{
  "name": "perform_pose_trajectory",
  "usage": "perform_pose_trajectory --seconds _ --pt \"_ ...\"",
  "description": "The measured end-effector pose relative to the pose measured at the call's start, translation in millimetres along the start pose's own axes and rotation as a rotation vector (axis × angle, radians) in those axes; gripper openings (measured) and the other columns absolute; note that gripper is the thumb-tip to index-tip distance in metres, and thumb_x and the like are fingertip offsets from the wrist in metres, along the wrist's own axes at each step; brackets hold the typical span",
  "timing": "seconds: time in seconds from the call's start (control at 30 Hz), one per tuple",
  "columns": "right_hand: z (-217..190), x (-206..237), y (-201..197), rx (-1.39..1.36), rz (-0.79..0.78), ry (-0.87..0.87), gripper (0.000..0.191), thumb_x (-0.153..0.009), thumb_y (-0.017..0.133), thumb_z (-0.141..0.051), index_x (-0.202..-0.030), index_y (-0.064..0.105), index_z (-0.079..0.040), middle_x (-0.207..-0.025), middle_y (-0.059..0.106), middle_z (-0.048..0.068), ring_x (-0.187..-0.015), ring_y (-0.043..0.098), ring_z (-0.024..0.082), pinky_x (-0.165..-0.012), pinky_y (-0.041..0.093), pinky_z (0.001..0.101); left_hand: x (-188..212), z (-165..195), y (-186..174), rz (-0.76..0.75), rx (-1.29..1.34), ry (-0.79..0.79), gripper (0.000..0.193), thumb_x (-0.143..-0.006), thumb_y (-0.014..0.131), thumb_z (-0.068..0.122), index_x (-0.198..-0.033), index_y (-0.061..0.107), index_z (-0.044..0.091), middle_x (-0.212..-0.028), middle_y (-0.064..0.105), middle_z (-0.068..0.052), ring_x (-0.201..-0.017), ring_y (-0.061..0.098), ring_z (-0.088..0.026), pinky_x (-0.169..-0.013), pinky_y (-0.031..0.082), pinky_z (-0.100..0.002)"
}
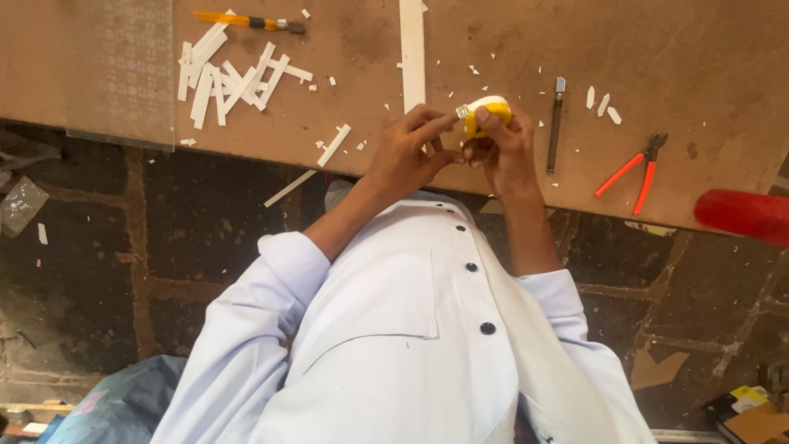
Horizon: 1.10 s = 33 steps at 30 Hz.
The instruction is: The person uses pliers to trim and shape a white plastic molding strip on a workbench. They repeatedly cut small sections, adjust the strip, and measure it with a tape measure. The trimmed pieces accumulate on the table.
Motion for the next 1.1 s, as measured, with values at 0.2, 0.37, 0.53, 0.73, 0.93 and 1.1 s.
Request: perform_pose_trajectory --seconds 0.2,0.37,0.53,0.73,0.93,1.1 --pt "-2 -5 17 0.305 -0.034 -0.019 0.031 -0.094 0.080 -0.024 -0.107 0.065 -0.001 -0.080 0.069 0.006 -0.059 0.066 0.012 -0.050 0.053 0.0233 16 -50 -1 0.013 0.460 -0.420 0.023 -0.093 0.081 0.013 -0.110 0.074 -0.001 -0.095 0.073 -0.009 -0.082 0.075 -0.012 -0.060 0.064 -0.029" --pt "-15 -10 34 0.540 -0.061 -0.260 0.036 -0.086 0.086 -0.012 -0.108 0.060 0.002 -0.104 0.065 0.000 -0.080 0.075 0.013 -0.061 0.063 0.0281 24 -82 -4 0.106 0.688 -0.642 0.028 -0.095 0.076 0.017 -0.112 0.075 -0.006 -0.094 0.077 -0.011 -0.080 0.075 -0.015 -0.066 0.065 -0.029" --pt "-7 -19 37 0.720 -0.083 -0.253 0.032 -0.086 0.084 -0.003 -0.112 0.066 -0.001 -0.098 0.075 0.003 -0.087 0.076 0.015 -0.073 0.067 0.0283 27 -99 -1 0.084 0.758 -0.808 0.024 -0.094 0.075 0.016 -0.105 0.073 -0.005 -0.089 0.077 -0.010 -0.075 0.074 -0.015 -0.063 0.063 -0.030" --pt "-7 -22 30 1.065 0.002 -0.529 0.039 -0.075 0.094 -0.008 -0.104 0.069 -0.001 -0.092 0.072 0.012 -0.079 0.074 0.017 -0.065 0.062 0.0298 14 -115 6 -0.009 0.672 -0.893 0.020 -0.093 0.074 0.016 -0.098 0.070 -0.002 -0.083 0.075 -0.011 -0.067 0.074 -0.016 -0.053 0.062 -0.031" --pt "15 -39 6 1.377 0.094 -0.568 0.039 -0.080 0.096 -0.022 -0.101 0.070 -0.002 -0.091 0.065 0.013 -0.071 0.069 0.026 -0.062 0.054 0.0382 -3 -135 -12 -0.017 0.150 -0.758 0.020 -0.095 0.071 0.016 -0.096 0.068 -0.004 -0.071 0.072 -0.011 -0.053 0.071 -0.014 -0.042 0.056 -0.030" --pt "15 -40 -17 1.405 0.147 -0.606 0.037 -0.080 0.094 -0.023 -0.101 0.072 -0.001 -0.096 0.063 0.013 -0.073 0.067 0.028 -0.063 0.054 0.0387 -1 -155 -44 0.072 0.164 -0.807 0.018 -0.093 0.070 0.014 -0.096 0.065 -0.003 -0.064 0.070 -0.010 -0.046 0.068 -0.015 -0.038 0.050 -0.031"
Point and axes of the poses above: each hand's wrist, its own x-axis away from the middle knuckle, its own y-axis out of the palm, z = x × y, the point moved 8 cm from there along -x, towards the middle knuckle
